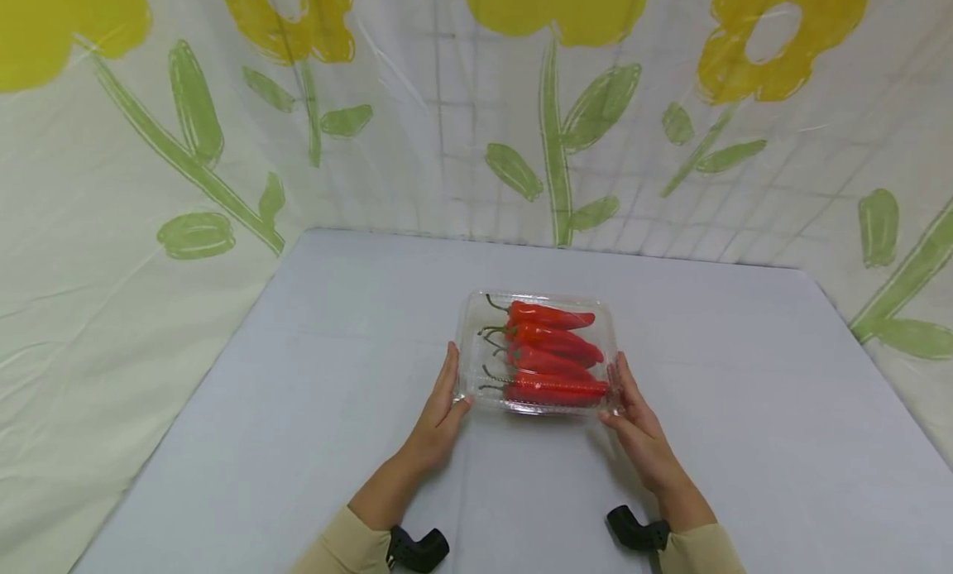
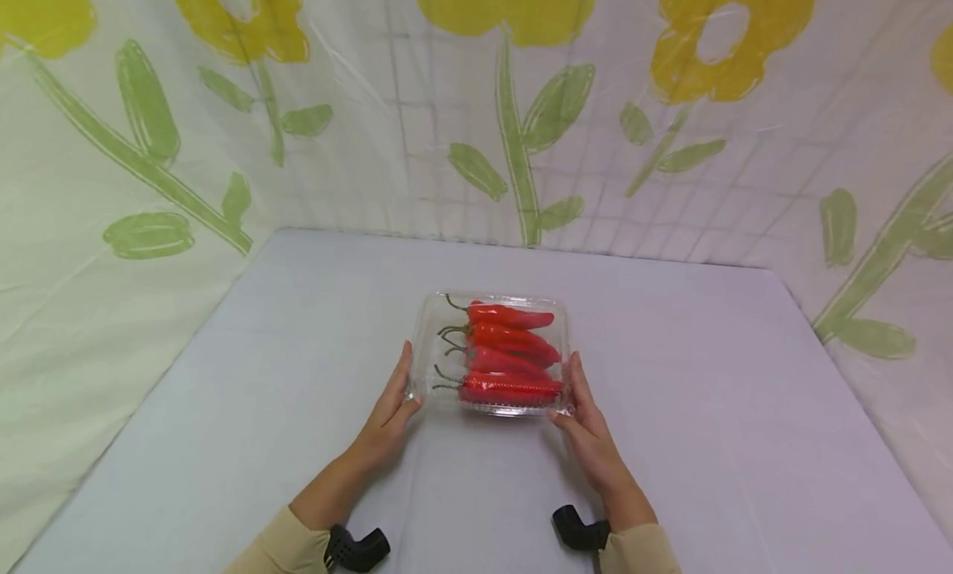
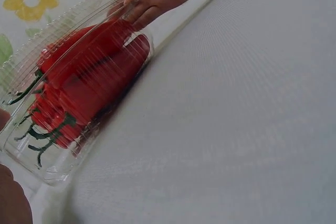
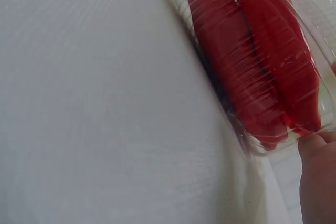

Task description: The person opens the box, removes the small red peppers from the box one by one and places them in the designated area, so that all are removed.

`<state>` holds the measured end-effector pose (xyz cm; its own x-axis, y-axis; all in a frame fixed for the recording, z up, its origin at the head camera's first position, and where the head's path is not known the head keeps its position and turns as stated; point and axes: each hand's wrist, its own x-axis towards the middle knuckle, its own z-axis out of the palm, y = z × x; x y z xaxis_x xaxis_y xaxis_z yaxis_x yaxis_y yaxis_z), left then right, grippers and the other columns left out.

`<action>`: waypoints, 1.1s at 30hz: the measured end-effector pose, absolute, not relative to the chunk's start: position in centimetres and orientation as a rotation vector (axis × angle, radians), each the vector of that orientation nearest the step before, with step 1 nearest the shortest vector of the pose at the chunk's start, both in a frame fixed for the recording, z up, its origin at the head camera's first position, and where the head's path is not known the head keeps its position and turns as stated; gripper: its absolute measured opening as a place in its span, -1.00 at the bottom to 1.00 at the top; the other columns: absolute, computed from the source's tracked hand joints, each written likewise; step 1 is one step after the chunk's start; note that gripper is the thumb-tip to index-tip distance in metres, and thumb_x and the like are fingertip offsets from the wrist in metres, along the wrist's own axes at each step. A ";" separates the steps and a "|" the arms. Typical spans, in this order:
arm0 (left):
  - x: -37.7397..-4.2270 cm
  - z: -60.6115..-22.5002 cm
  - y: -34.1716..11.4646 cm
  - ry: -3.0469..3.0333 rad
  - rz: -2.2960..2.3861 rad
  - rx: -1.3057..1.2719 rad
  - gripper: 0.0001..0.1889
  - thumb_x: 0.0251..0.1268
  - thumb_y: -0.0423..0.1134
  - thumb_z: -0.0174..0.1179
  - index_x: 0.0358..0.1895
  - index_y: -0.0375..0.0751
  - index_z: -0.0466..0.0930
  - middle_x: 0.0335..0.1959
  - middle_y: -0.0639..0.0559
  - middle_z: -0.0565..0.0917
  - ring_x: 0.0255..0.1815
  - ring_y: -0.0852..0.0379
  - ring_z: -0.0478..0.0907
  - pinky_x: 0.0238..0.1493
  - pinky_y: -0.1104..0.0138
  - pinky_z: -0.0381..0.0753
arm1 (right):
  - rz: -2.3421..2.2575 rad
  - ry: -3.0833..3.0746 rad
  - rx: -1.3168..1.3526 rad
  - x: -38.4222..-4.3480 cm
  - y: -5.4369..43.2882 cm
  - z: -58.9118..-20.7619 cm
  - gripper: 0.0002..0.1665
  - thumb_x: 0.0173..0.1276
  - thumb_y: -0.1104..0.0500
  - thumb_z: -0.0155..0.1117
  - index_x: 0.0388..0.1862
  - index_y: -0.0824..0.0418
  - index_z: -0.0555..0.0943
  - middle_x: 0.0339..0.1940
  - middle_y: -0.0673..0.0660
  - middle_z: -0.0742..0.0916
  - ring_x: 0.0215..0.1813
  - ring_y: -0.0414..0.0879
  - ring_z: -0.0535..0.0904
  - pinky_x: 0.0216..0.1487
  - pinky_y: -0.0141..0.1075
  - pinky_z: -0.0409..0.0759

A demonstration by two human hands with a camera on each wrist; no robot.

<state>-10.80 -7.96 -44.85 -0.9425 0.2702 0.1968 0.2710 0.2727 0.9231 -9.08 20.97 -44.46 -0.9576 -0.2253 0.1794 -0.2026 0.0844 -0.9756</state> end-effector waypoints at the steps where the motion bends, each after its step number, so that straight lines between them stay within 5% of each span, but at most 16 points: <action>1: -10.8 -44.8 -8.0 -2.507 -1.809 -0.528 -0.29 0.37 -0.39 -0.19 0.49 -0.21 -0.34 0.54 -0.04 -0.25 0.55 0.05 -0.32 0.32 0.71 -0.31 | -2.059 2.315 -0.455 -9.0 20.9 -44.5 -0.15 0.37 0.38 -0.09 0.52 0.14 -0.22 0.53 0.26 -0.14 0.35 -0.69 0.03 0.20 -0.69 0.24; 15: -10.5 -44.9 -8.0 -2.428 -1.736 -0.531 -0.38 0.35 -0.44 -0.19 0.45 -0.37 -0.12 0.51 -0.15 -0.05 0.52 0.00 -0.13 0.36 0.70 -0.20 | -2.039 2.401 -0.445 -8.8 21.0 -44.8 -0.21 0.39 0.37 -0.11 0.51 0.19 -0.16 0.50 0.35 -0.04 0.35 -0.66 0.09 0.15 -0.67 0.33; 33: -10.7 -45.1 -7.9 -2.392 -1.792 -0.525 -0.40 0.38 -0.42 -0.21 0.45 -0.35 -0.14 0.52 -0.15 -0.09 0.53 -0.05 -0.17 0.34 0.72 -0.21 | -2.047 2.515 -0.529 -8.8 20.8 -44.6 -0.30 0.36 0.43 -0.11 0.46 0.37 -0.03 0.49 0.30 0.07 0.37 -0.58 0.15 0.18 -0.66 0.29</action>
<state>-10.68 -7.88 -45.09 -0.9346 0.2088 0.2878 0.3349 0.2449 0.9099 -8.79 20.83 -44.59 -0.9381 -0.1555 0.3094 -0.3345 0.1763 -0.9257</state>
